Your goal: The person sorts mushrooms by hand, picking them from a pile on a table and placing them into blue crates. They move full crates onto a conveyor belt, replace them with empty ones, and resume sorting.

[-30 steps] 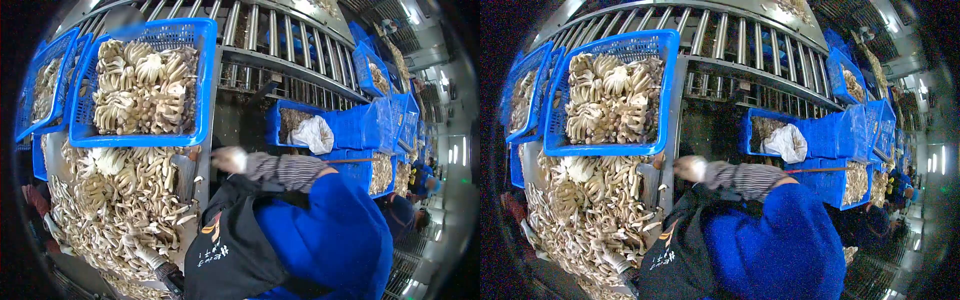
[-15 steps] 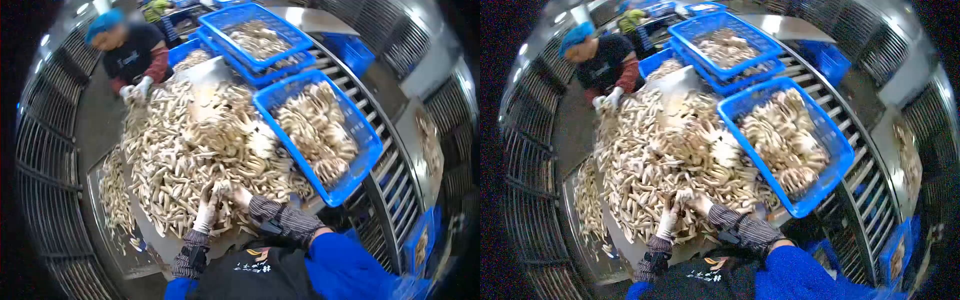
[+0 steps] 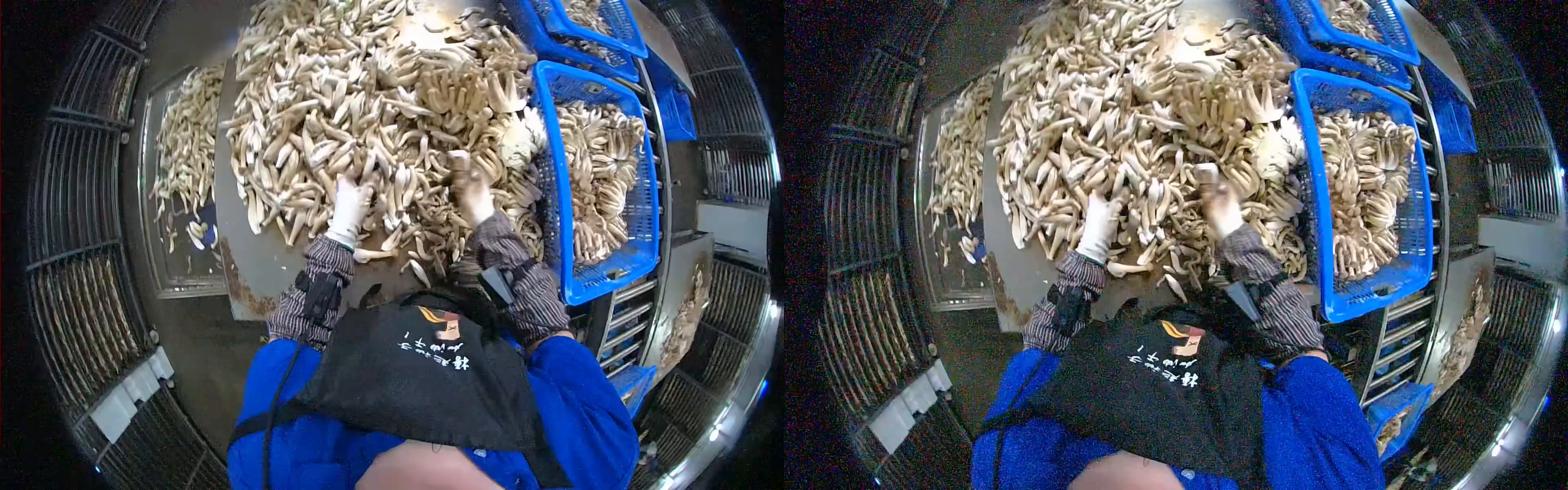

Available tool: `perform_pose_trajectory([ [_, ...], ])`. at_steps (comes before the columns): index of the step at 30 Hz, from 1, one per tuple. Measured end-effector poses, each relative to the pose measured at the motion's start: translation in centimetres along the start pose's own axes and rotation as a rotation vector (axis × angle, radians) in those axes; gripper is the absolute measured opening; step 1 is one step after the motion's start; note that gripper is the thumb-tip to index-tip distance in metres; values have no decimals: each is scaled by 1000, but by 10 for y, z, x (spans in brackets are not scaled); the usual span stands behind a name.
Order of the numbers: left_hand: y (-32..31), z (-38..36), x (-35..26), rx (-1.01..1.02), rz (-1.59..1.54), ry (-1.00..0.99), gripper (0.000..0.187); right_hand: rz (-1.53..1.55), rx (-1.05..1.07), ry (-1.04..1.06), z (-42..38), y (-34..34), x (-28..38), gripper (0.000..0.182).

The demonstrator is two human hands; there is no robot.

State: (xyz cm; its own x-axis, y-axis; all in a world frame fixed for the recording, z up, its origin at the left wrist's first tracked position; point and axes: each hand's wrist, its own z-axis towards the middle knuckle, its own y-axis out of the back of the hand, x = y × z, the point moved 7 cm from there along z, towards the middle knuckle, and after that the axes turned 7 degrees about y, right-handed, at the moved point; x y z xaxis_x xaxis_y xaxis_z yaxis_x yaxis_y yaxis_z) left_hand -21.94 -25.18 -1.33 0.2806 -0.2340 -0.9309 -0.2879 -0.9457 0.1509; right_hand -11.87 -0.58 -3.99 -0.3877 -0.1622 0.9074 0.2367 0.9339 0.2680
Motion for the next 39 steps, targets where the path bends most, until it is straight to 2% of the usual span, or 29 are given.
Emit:
perform_pose_trajectory([
  [1, 3, -4, -6, -102, 54, -173, 42, -86, -64, 73, -6, 17, 2, 33],
  [2, 1, -5, -13, -94, 60, -187, 45, -228, -159, 143, -20, 35, 9, 32],
  [3, -3, -5, -11, -63, 120, -152, 45, -253, -143, 310, -22, 52, -20, 32],
  [5, -17, -10, -4, 76, 211, -5, 42, -250, -284, 382, -45, 76, -24, 31],
  [7, -36, -29, -19, 111, 615, -276, 45, -347, -383, 448, -69, 93, -26, 30],
  [8, -49, -38, -20, 112, 839, -447, 46, -501, -432, 465, -84, 98, -12, 29],
  [9, -60, -40, -14, 123, 931, -493, 51, -351, -449, 298, -91, 103, -13, 29],
  [10, -68, -41, -8, 130, 957, -443, 57, -201, -463, 130, -98, 105, -17, 30],
  [11, -73, -42, -10, 70, 1025, -501, 61, -47, -507, -61, -103, 109, -44, 24],
  [12, -76, -41, -13, 6, 1092, -560, 66, -47, -509, -60, -103, 113, -61, 24],
  [14, -83, -23, -8, 59, 1134, -512, 70, 62, -459, 202, -98, 115, -70, 22],
  [15, -87, -12, -2, 106, 1175, -463, 73, -80, -489, 91, -102, 114, -95, 29],
  [16, -85, -5, 11, 75, 1148, -600, 74, -225, -504, -27, -107, 113, -119, 36],
  [17, -76, 3, 15, 111, 1077, -556, 72, -358, -504, -147, -113, 113, -153, 44],
  [18, -66, 10, 15, 133, 1006, -525, 70, -879, -496, 108, -115, 105, -161, 52],
  [20, -37, 18, -14, 141, 927, -379, 64, -653, -350, 51, -101, 73, -129, 50],
  [22, -7, 44, -14, 103, 800, -237, 57, -515, -191, 38, -80, 24, -85, 48],
  [24, 26, 52, -30, -25, 456, -118, 36, -457, -46, 19, -52, -28, -41, 46],
  [25, 43, 36, -59, -104, 348, -130, 37, -455, 12, 0, -31, -55, -25, 46],
  [26, 50, 55, -25, -80, 123, -94, 47, -446, 54, -11, -16, -75, -11, 46],
  [28, 73, 55, -20, -328, 408, -266, 60, -474, 63, 47, 47, -110, -42, 37],
  [29, 77, 50, -28, -195, 399, -118, 69, -463, 17, 58, 53, -111, -15, 33],
  [31, 86, 30, -36, -71, 177, 33, 73, -397, -57, 381, 50, -105, 65, 28],
  [32, 87, 23, -35, -42, 37, 44, 74, -267, -35, 444, 44, -105, 81, 31],
  [33, 94, 40, 9, 1, 101, -117, 72, -50, 34, 441, 36, -100, 84, 36],
  [35, 99, 29, 72, 18, 4, -161, 64, 212, 97, 279, 14, -82, 65, 45],
  [36, 93, -1, 63, 5, -39, -65, 59, -94, 89, 156, 0, -63, 72, 56],
  [38, 82, -59, 29, 4, -29, 108, 56, -339, -293, 237, 6, -10, -2, 55],
  [39, 77, -94, 39, 125, 186, 542, 52, -465, -473, 323, -6, 17, -13, 46],
])
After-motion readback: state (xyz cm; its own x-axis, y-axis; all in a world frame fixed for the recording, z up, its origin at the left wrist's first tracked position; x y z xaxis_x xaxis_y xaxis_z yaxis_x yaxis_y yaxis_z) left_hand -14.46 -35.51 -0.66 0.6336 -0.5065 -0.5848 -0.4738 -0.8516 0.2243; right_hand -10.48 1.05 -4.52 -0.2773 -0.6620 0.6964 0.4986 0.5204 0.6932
